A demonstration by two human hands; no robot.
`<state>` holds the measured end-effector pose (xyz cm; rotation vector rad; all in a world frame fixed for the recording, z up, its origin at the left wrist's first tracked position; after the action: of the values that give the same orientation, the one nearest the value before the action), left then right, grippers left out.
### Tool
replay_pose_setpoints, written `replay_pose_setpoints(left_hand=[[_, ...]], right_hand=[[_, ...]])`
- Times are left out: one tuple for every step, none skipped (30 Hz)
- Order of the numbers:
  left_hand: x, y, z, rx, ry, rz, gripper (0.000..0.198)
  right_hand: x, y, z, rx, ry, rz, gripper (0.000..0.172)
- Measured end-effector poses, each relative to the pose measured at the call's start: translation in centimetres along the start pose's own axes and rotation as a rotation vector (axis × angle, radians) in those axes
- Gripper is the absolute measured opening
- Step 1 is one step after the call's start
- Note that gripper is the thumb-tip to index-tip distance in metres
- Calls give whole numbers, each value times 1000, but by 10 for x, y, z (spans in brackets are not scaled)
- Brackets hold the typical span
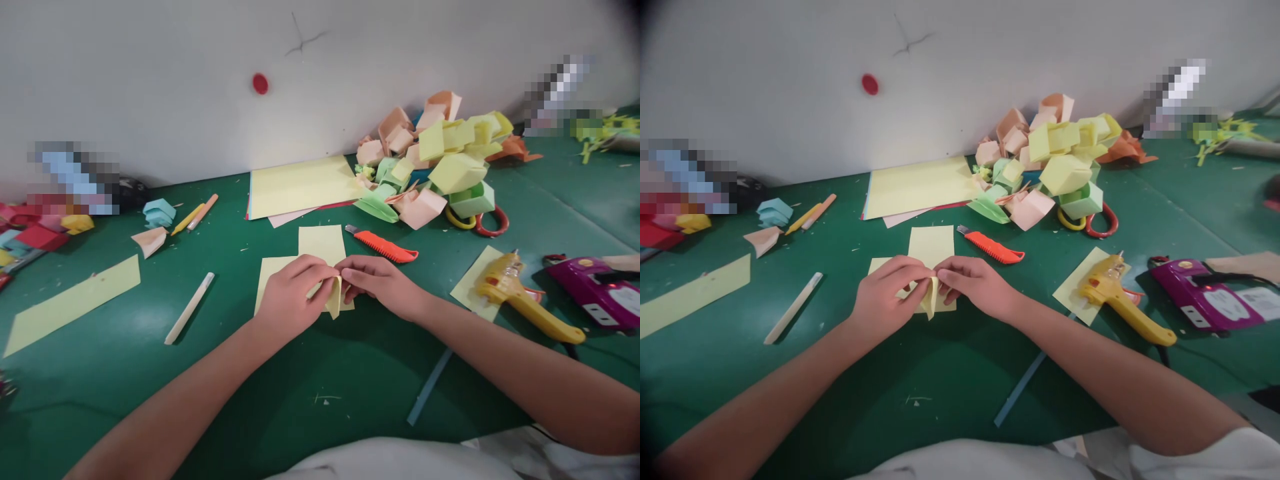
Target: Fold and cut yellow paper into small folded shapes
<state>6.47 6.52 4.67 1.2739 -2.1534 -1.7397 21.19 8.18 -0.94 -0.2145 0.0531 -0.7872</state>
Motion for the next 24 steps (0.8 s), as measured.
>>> replay_pose_setpoints(left_hand=[[0,2,-2,-4,-25,-32,12],[1,4,-3,-5,-48,-58,13],[1,5,-5,-3,-66,-77,13],[1,6,-6,4,-74,-88,13],[1,6,-7,18,-69,-91,12],[0,5,-6,40,-46,-80,12],[-1,4,-5,64,-12,-60,12],[-1,3,-4,87,26,-37,11],[-2,2,-3,104,59,-17,11],[-2,1,-2,114,81,-3,10],[-1,1,-1,118,94,0,9],[-1,1,-1,121,96,-2,9],[0,0,0,126,98,-4,9],[0,0,1,135,103,-4,10],[0,-1,2,145,112,0,10],[0,-2,3,154,121,4,11],[1,-3,4,162,127,6,11],[1,-4,5,167,129,6,11],[1,-5,5,170,128,3,12],[1,-5,5,169,124,-1,12],[1,-5,5,165,118,-7,13],[2,-5,4,160,111,-16,13],[2,-5,3,157,106,-22,13],[3,-5,3,160,108,-25,13]], right_hand=[[-1,-2,-1,-38,-13,32,33],[-1,-4,-2,-65,-22,57,34],[-1,-5,-2,-83,-25,74,35],[-1,-6,-3,-92,-24,82,35],[-1,-6,-3,-95,-21,82,35],[0,-5,-4,-90,-19,76,35],[0,-4,-4,-79,-21,68,35],[0,-3,-4,-61,-27,58,35],[0,-2,-5,-39,-35,48,35],[-1,-2,-5,-14,-43,40,36],[-1,-2,-4,10,-49,35,37],[-1,-2,-4,28,-52,30,37],[-1,-2,-4,38,-51,22,38],[-1,-2,-3,43,-48,11,38],[-1,-2,-3,47,-43,-1,38],[-1,-2,-2,53,-39,-14,38],[-1,-2,-2,62,-38,-23,38],[-1,-2,-1,71,-39,-27,39],[-1,-2,-1,79,-42,-26,40],[-1,-3,0,80,-45,-22,41],[-1,-3,0,74,-46,-19,41],[-1,-3,1,64,-46,-14,40],[0,-3,1,52,-47,-4,40],[0,-4,1,43,-46,11,38]])
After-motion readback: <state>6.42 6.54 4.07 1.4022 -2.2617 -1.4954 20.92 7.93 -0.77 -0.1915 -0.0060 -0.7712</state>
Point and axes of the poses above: each hand's wrist, its own x-axis away from the middle knuckle, its own y-axis out of the back of the hand, z = x × y, the point moved 6 cm from there along -x, towards the middle knuckle, and after that the axes turned 15 degrees about z, right-handed, at the moved point
